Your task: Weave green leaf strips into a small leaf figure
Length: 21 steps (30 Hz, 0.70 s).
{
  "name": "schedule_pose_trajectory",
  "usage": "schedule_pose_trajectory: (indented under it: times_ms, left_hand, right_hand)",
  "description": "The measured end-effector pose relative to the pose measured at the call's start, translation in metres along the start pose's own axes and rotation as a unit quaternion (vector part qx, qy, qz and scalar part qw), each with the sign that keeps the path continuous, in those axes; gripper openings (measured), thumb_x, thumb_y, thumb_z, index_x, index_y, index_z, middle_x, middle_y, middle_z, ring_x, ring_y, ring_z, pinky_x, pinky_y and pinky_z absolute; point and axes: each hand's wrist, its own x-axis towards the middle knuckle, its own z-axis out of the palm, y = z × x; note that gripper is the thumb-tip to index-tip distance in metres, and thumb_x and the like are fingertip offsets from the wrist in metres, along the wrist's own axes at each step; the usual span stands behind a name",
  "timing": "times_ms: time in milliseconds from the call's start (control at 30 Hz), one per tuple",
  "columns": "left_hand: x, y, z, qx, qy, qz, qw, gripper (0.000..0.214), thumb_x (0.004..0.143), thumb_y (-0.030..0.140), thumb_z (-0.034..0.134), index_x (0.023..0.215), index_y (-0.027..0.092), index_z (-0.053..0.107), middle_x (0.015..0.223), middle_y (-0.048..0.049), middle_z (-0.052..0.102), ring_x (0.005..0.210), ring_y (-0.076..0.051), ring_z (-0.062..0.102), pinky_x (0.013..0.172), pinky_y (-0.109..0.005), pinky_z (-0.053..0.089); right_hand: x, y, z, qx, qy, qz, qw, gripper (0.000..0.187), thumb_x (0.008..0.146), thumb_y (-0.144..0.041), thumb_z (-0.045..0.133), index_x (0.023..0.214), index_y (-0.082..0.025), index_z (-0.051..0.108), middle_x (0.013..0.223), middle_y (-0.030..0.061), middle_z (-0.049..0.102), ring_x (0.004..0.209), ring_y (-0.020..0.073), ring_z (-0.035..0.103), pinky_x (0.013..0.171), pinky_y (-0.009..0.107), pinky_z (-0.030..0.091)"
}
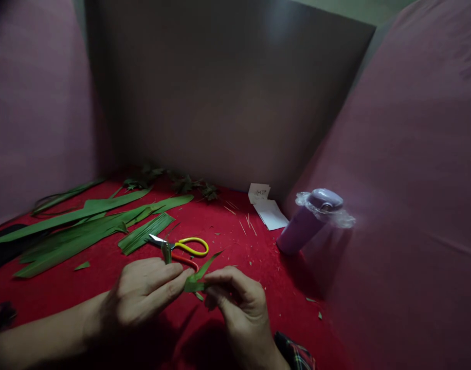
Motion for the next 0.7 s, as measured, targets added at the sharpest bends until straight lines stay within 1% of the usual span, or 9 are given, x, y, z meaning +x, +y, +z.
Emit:
schedule_pose_trajectory:
  times_ms: [67, 100, 200, 300, 467, 600, 700]
  left_hand:
    - [0.0008, 0.0005, 0.0004, -0.006, 0.005, 0.002, 1.000, 0.016, 0.082, 0.005, 0.045, 0.087, 0.007, 0.061, 0.056, -0.0030, 0.057, 0.047, -0.011, 0.045, 0.042, -0.023, 0.032]
    - [0.0009, 0.0007, 0.0005, -0.010, 0.005, 0.003, 1.000, 0.017, 0.083, 0.005, 0.045, 0.088, 0.007, 0.061, 0.056, -0.0035, 0.057, 0.048, -0.011, 0.046, 0.042, -0.023, 0.032]
    - [0.0006, 0.0011, 0.0007, -0.021, -0.002, 0.012, 1.000, 0.015, 0.083, 0.006, 0.045, 0.088, 0.007, 0.060, 0.057, -0.0041, 0.058, 0.049, -0.011, 0.047, 0.043, -0.024, 0.032]
    - [0.0009, 0.0015, 0.0007, -0.022, -0.014, 0.015, 1.000, 0.015, 0.083, 0.006, 0.045, 0.087, 0.008, 0.059, 0.054, -0.0018, 0.054, 0.047, -0.010, 0.045, 0.043, -0.023, 0.031]
    - [0.0032, 0.0017, 0.0004, -0.012, -0.018, 0.009, 1.000, 0.016, 0.084, 0.008, 0.044, 0.089, 0.011, 0.059, 0.054, 0.0001, 0.053, 0.047, -0.009, 0.044, 0.043, -0.023, 0.031]
    - [0.0035, 0.0011, -0.0005, -0.021, -0.027, 0.024, 0.999, 0.018, 0.084, 0.006, 0.043, 0.088, 0.010, 0.059, 0.052, 0.0003, 0.051, 0.046, -0.010, 0.041, 0.043, -0.024, 0.029]
    - [0.0023, -0.0001, -0.0006, -0.034, -0.047, 0.044, 0.997, 0.015, 0.084, 0.007, 0.045, 0.084, 0.009, 0.060, 0.055, -0.0012, 0.053, 0.048, -0.011, 0.043, 0.044, -0.025, 0.028]
  right_hand:
    - [-0.0011, 0.0009, 0.0014, -0.008, -0.003, 0.020, 1.000, 0.006, 0.080, -0.020, 0.062, 0.085, -0.021, 0.065, 0.072, 0.0008, 0.063, 0.063, 0.0131, 0.058, 0.060, 0.026, 0.048]
    - [-0.0012, 0.0011, 0.0019, -0.018, -0.006, 0.020, 1.000, 0.005, 0.081, -0.020, 0.062, 0.084, -0.020, 0.065, 0.072, 0.0009, 0.063, 0.064, 0.0133, 0.058, 0.061, 0.026, 0.047]
    - [0.0006, 0.0004, 0.0024, -0.055, -0.008, -0.021, 0.998, 0.005, 0.082, -0.018, 0.061, 0.078, -0.021, 0.064, 0.074, 0.0010, 0.062, 0.069, 0.0140, 0.057, 0.065, 0.027, 0.046]
    - [0.0037, -0.0011, 0.0012, -0.079, -0.004, -0.076, 0.994, 0.009, 0.082, -0.015, 0.060, 0.078, -0.021, 0.065, 0.076, 0.0018, 0.062, 0.073, 0.0153, 0.058, 0.068, 0.028, 0.046]
    - [0.0044, -0.0007, -0.0017, -0.126, -0.037, -0.135, 0.982, 0.017, 0.083, -0.009, 0.056, 0.087, -0.022, 0.067, 0.078, 0.0036, 0.064, 0.071, 0.0156, 0.060, 0.065, 0.028, 0.047]
    - [0.0027, -0.0004, -0.0034, -0.182, -0.020, -0.155, 0.971, 0.018, 0.082, -0.009, 0.057, 0.092, -0.023, 0.063, 0.077, 0.0033, 0.065, 0.072, 0.0164, 0.060, 0.066, 0.029, 0.047]
    - [0.0036, -0.0028, -0.0058, -0.230, -0.052, -0.193, 0.952, 0.030, 0.083, -0.007, 0.055, 0.107, -0.024, 0.057, 0.082, 0.0036, 0.065, 0.072, 0.0162, 0.059, 0.067, 0.029, 0.046]
